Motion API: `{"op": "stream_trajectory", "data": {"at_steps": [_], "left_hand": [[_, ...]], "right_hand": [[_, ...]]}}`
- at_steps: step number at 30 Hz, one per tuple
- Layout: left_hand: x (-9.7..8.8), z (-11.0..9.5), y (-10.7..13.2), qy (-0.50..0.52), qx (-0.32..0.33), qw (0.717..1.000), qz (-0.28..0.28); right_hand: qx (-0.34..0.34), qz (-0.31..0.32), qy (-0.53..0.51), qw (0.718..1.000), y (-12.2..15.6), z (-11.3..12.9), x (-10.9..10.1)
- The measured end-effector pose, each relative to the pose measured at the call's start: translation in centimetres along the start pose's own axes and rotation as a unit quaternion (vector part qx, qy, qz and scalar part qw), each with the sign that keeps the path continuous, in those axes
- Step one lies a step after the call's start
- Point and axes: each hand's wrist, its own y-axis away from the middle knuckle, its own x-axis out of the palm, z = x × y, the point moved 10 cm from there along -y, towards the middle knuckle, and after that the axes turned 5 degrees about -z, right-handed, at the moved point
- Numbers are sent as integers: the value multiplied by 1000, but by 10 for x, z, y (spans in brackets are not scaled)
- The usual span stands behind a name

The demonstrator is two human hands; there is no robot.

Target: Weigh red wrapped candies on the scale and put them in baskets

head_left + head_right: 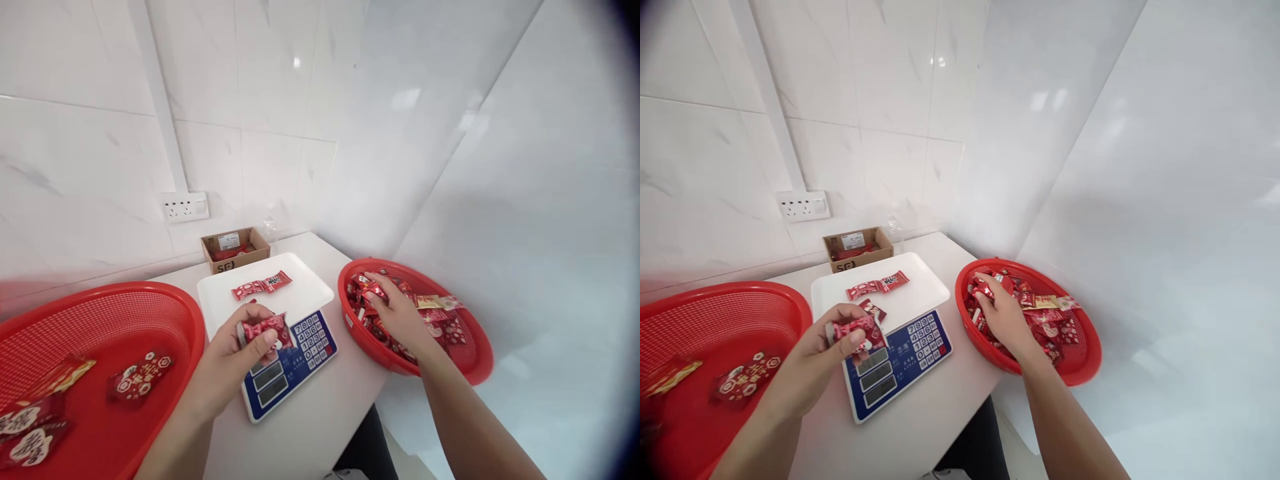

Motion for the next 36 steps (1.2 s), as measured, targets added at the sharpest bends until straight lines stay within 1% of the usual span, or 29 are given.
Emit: {"op": "stream_trajectory", "data": {"at_steps": [1,3,6,8,10,12,14,16,20,23,26,30,33,36], "left_hand": [[-2,0,-1,5,2,1000,-13],[-4,-1,-2,17,7,999,-33],[-3,1,-4,22,1,999,-35],[-1,5,-5,10,-9,1000,-23],[0,8,-5,-6,-20,1000,-14],[-1,10,-5,-18,-26,999,-14],[-1,10,-5,-27,-26,999,-11],[-3,10,-6,-29,-25,999,-15],[-6,9,-8,-27,-25,999,-25],[-5,10,-8,-23,-24,999,-18],[-4,11,-7,-24,-27,999,-20],[-5,9,-6,-29,-22,999,-28],[-3,8,-5,-29,-25,999,-33],[-1,5,-3,-27,-19,998,-47]], "right_hand": [[11,7,20,1000,3,-11,-11],[38,43,58,997,7,-34,-26],[77,120,113,983,10,-70,-34],[94,164,152,970,11,-91,-31],[101,211,184,955,13,-105,-20],[100,252,208,940,15,-115,-7],[96,277,232,928,18,-120,1],[95,283,255,920,19,-124,3],[113,255,304,911,19,-132,-10],[126,262,313,904,26,-136,-18],[126,287,299,901,36,-135,-19],[122,300,291,900,43,-131,-19],[120,290,308,898,38,-128,-17],[112,264,338,896,25,-121,-11]]}}
